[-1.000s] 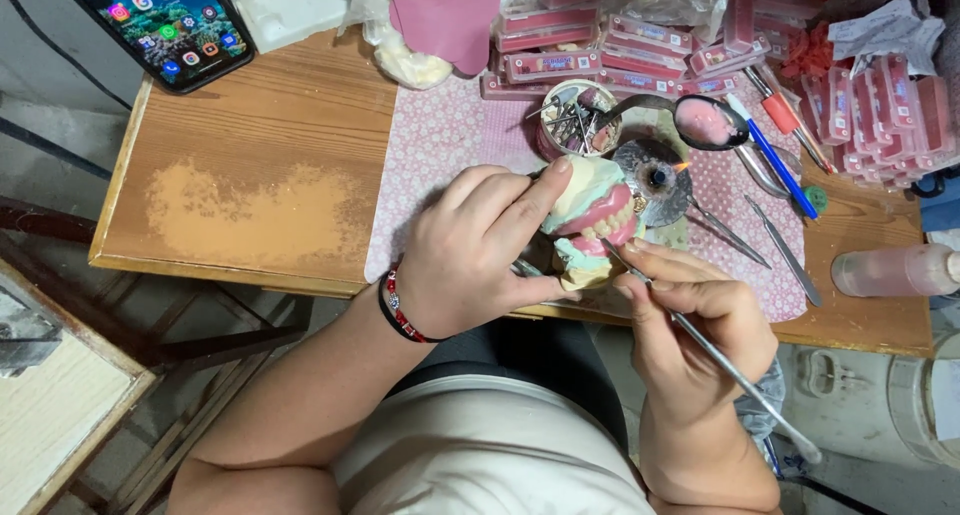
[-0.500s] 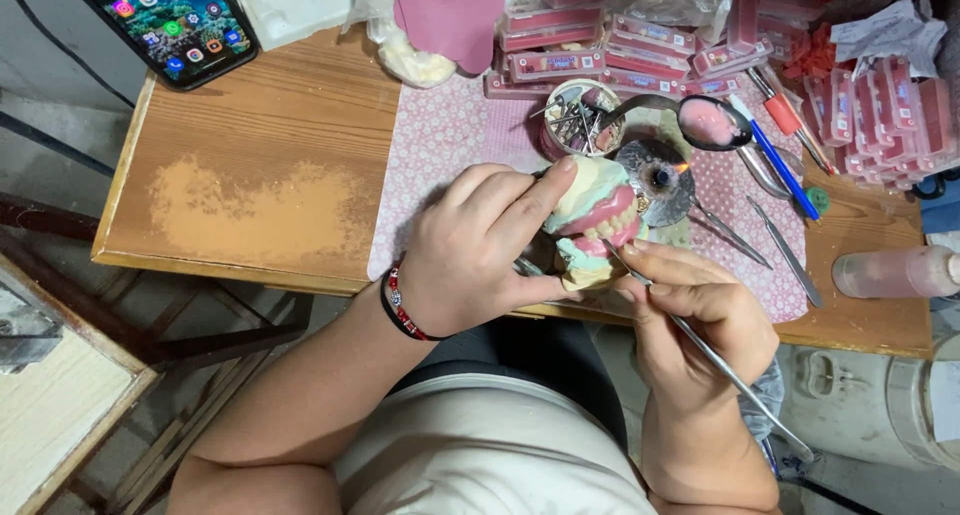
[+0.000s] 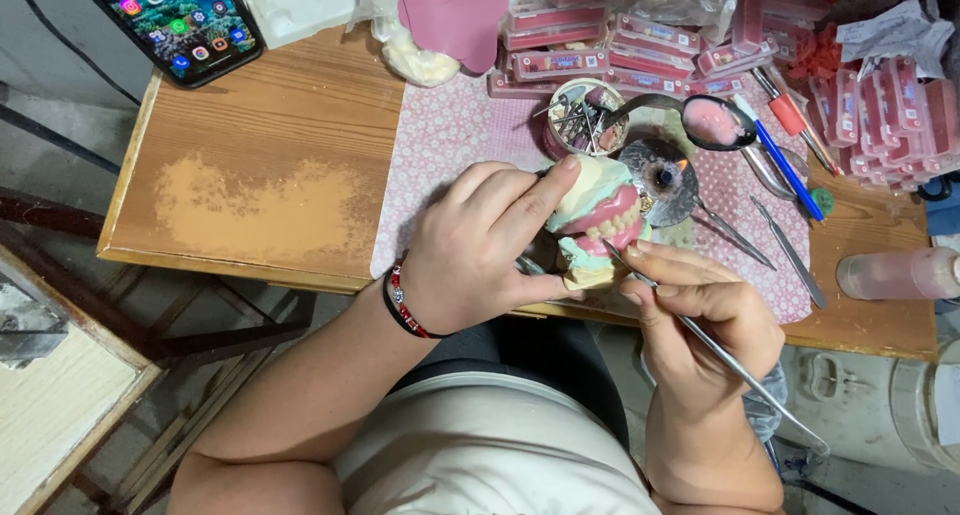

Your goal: A person refines a dental mold by applying a liquid substance and using a metal probe to shape and adjust the details of the artificial teeth.

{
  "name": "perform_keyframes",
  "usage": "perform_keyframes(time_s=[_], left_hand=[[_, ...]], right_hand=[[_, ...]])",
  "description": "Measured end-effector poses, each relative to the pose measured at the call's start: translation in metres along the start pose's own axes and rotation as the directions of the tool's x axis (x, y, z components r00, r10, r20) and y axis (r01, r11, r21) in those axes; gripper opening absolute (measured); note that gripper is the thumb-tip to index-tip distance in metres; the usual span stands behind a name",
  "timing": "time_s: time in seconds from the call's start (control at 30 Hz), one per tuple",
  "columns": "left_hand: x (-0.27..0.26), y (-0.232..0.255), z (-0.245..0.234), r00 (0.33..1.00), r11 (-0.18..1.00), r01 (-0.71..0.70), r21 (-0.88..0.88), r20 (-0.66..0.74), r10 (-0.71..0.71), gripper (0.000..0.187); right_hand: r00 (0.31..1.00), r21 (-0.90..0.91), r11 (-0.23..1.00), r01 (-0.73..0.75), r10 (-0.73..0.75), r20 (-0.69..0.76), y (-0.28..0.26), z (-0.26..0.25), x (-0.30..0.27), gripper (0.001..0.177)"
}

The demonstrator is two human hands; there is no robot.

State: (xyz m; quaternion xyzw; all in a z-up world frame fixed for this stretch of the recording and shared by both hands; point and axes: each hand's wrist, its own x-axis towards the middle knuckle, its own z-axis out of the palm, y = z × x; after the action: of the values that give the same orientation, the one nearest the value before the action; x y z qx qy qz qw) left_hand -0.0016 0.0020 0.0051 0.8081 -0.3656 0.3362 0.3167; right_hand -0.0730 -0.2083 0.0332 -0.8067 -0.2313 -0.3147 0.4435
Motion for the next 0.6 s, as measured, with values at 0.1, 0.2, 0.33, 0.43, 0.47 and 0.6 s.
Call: perform_keyframes(time_s=[0.1, 0.2, 0.33, 0.43, 0.47, 0.6], left_hand=[[-0.001, 0.0, 0.002, 1.0, 1.0, 0.004, -0.014, -0.009, -0.004, 0.084], [-0.002, -0.001, 0.003, 1.0, 1.0, 0.007, -0.012, -0.002, -0.007, 0.084], [-0.001, 0.001, 0.001, 1.0, 1.0, 0.008, 0.008, -0.001, -0.008, 0.084], [-0.001, 0.001, 0.001, 1.0, 1.0, 0.01, 0.0, -0.005, -0.01, 0.083], [-0.001, 0.001, 0.001, 1.0, 1.0, 0.007, 0.013, -0.012, -0.007, 0.082], [-0.001, 0.002, 0.001, 1.0, 1.0, 0.006, 0.021, -0.025, -0.006, 0.081]], right_hand=[[1.0, -0.023, 1.0, 0.002, -0.002, -0.002, -0.004, 0.001, 0.002, 0.027], [1.0, -0.03, 1.0, 0.0, 0.0, 0.007, -0.005, 0.0, 0.002, 0.028], [1.0, -0.021, 1.0, -0.019, 0.02, 0.006, -0.008, 0.002, 0.003, 0.026], [1.0, -0.054, 0.998, -0.019, 0.019, -0.001, -0.01, 0.003, 0.005, 0.026], [1.0, -0.055, 0.998, -0.016, 0.016, 0.006, -0.011, 0.003, 0.006, 0.025], [1.0, -0.078, 0.997, 0.003, -0.001, 0.026, -0.016, 0.003, 0.01, 0.025]])
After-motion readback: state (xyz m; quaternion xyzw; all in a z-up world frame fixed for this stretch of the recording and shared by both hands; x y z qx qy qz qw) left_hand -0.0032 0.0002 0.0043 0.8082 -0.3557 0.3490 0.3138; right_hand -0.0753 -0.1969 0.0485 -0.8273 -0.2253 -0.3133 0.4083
